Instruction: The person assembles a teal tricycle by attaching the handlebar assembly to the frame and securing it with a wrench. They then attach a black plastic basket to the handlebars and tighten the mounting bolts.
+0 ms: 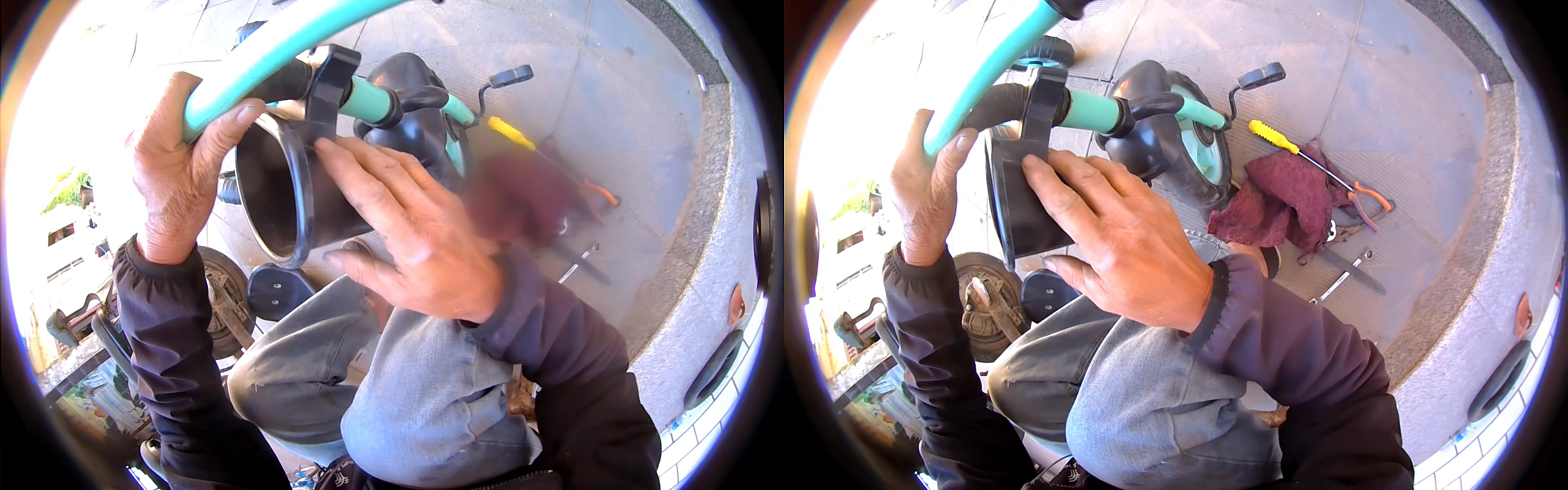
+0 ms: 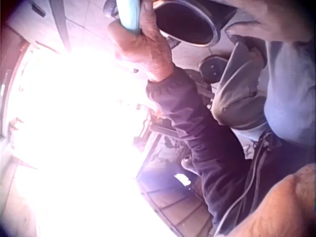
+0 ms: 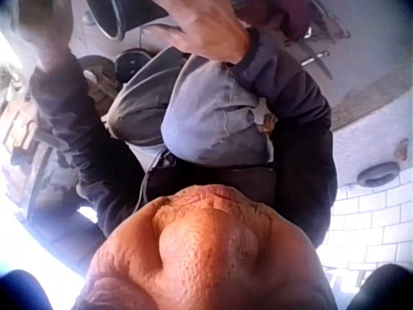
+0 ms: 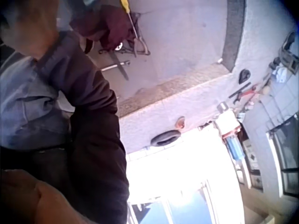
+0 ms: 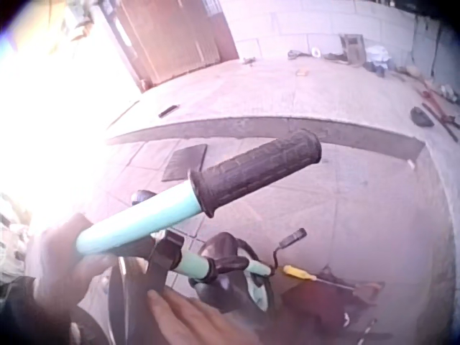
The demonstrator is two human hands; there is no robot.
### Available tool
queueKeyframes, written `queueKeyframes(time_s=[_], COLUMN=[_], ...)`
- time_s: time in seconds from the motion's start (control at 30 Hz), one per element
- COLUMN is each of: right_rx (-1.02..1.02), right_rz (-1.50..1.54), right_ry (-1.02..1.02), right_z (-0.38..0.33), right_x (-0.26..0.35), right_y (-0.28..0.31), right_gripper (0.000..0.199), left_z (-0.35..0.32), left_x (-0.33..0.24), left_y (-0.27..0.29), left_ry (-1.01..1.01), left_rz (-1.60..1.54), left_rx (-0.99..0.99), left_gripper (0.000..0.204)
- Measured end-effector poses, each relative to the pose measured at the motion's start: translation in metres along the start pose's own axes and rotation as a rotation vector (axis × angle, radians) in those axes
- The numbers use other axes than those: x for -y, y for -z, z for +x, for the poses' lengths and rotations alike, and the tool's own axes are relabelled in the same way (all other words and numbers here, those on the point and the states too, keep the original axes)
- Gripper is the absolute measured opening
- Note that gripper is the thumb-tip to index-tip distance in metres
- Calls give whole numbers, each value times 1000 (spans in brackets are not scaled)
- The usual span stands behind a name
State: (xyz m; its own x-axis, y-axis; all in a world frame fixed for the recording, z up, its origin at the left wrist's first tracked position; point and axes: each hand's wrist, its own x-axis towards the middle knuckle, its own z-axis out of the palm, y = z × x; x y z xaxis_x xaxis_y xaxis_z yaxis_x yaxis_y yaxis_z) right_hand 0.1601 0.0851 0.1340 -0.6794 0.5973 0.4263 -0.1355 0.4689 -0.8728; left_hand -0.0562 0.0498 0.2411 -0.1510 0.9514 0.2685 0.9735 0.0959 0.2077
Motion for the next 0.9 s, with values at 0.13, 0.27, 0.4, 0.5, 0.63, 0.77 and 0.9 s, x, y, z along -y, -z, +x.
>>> queueKeyframes(time_s=[0.13,0.27,0.4,0.5,0.63,0.77,0.9], right_rx=[-24,-53,-81,-122,-56,-9,18], right_rz=[-16,-60,35,113,112,176,457], right_ry=[15,29,-23,-73,-136,-193,-216], right_z=[9,11,4,-2,-7,-7,-5], right_x=[-6,-10,-16,-21,-29,-36,-36], right_y=[-5,-11,-11,-9,-3,4,4], right_gripper=[85,85,83,79,72,62,55], left_z=[2,4,8,10,8,6,0], left_x=[15,22,23,22,20,20,24], left_y=[-2,-1,0,1,3,1,4], left_ry=[7,60,66,91,167,77,116], left_rz=[6,-17,11,-3,5,-54,-50], left_rx=[-38,-39,-12,18,72,-3,19], left_gripper=[35,37,39,47,64,37,36])
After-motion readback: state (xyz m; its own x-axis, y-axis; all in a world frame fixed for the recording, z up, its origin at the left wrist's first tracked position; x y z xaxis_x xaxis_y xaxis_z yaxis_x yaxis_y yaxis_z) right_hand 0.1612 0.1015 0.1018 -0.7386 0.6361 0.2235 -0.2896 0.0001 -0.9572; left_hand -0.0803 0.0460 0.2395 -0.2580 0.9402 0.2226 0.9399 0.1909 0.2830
